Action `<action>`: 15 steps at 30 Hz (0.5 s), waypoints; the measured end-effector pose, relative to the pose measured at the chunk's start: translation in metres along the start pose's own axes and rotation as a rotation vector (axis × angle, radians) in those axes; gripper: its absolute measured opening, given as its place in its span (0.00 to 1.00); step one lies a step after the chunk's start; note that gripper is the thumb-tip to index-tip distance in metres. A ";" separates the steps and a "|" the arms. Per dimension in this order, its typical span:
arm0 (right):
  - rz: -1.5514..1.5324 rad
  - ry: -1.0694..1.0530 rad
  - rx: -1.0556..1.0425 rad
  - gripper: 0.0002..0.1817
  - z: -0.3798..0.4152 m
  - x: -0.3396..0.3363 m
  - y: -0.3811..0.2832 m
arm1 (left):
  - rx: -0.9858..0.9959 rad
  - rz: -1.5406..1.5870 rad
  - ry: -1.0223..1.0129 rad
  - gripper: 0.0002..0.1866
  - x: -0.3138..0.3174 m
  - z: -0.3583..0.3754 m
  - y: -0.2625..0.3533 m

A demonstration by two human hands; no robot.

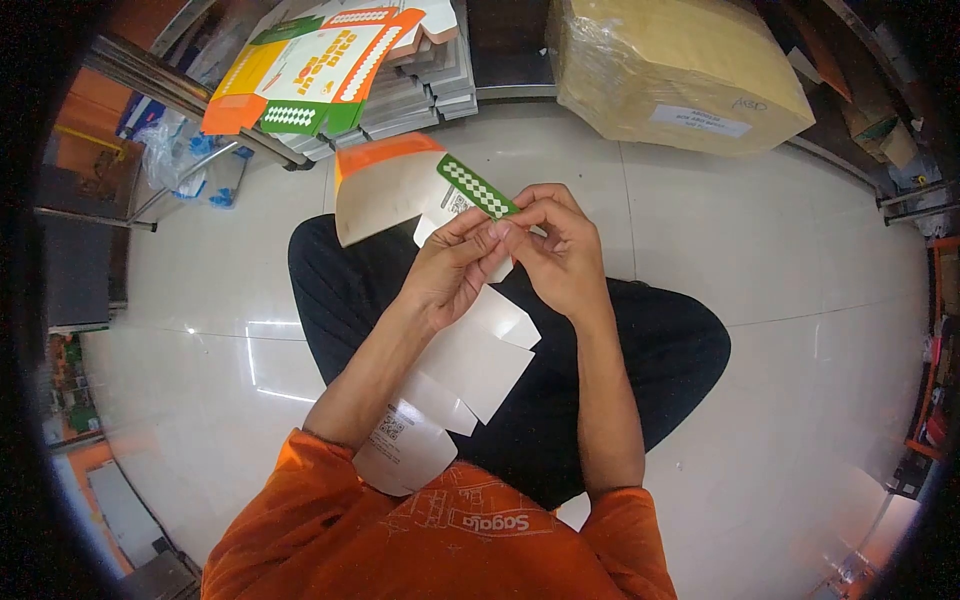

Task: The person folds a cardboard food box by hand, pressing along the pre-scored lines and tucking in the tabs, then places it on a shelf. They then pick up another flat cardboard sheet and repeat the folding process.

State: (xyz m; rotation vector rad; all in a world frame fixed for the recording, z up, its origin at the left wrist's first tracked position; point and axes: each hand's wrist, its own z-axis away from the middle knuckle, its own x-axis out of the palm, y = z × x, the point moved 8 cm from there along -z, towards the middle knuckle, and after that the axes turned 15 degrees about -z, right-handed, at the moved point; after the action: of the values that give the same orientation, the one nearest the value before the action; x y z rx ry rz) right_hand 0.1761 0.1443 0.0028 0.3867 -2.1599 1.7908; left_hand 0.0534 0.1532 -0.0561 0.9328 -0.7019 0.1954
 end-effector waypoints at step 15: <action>-0.079 0.377 0.202 0.07 -0.001 -0.043 0.013 | 0.451 -1.347 -0.199 0.23 0.047 0.034 0.064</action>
State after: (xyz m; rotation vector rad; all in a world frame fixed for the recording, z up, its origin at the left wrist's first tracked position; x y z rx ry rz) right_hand 0.2103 0.1483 -0.0263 0.1585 -1.6943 1.8692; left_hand 0.0452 0.1575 0.0299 1.6851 -0.0821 -0.9765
